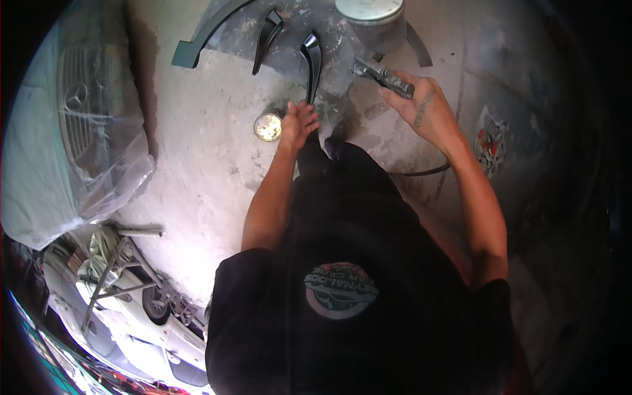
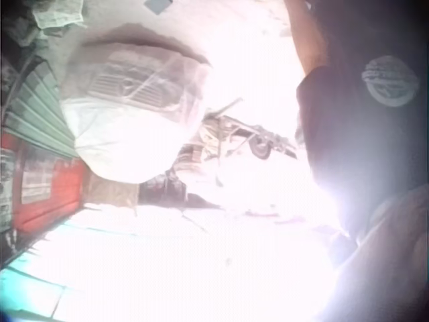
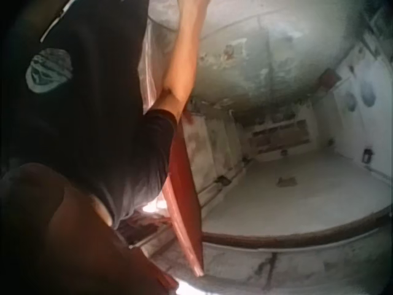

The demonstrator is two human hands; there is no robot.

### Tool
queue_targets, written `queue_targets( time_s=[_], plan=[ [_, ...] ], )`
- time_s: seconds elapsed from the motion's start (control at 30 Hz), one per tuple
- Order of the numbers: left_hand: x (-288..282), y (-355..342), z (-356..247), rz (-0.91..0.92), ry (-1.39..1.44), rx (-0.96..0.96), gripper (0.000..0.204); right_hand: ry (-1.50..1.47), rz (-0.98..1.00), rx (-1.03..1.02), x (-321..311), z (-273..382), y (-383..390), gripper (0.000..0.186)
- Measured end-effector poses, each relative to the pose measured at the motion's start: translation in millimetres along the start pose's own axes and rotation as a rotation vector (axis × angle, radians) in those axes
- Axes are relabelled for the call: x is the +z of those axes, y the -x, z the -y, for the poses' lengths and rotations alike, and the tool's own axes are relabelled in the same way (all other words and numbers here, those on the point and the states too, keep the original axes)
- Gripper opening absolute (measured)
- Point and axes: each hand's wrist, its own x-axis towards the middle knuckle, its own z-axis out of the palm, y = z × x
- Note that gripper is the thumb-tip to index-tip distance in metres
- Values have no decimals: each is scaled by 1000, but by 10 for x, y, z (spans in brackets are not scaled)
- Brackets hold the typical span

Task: The person pours paint into a spray gun and then sprays several car parts, including a curved trim piece and smaller components, with a light-colored paint. The person handles each part individually, rotating them to apply paint to different sides.

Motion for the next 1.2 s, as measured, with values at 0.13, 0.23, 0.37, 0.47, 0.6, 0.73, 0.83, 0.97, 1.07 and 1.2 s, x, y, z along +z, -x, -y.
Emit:
queue_targets(
  time_s=[0.13,0.23,0.37,0.47,0.6,0.73,0.83,0.97,1.07,1.2],
  plan=[
    [-32,-63,35,13,35,63,79,-25,-17,-45,56,-80,-52,57],
    [5,-61,122,-9,82,116,78,-16,-107,-174,203,-266,-29,56],
    [117,-30,165,-25,96,168,78,-5,-54,-163,230,-402,67,58],
    [162,9,190,-46,98,181,77,-32,-77,-223,311,-610,110,62],
    [149,25,236,-47,103,211,77,-74,-39,-220,314,-674,206,51],
    [105,-15,268,-36,116,236,78,-101,30,-211,345,-754,242,45],
    [154,41,242,-24,69,251,82,-75,32,-218,365,-759,239,44],
    [178,65,265,-10,87,261,81,-91,-45,-171,409,-744,227,48],
    [181,92,282,-13,104,271,81,-52,-132,-178,291,-641,279,55],
    [159,95,314,-12,121,282,81,-142,-130,-170,235,-726,280,46]
  ],
)
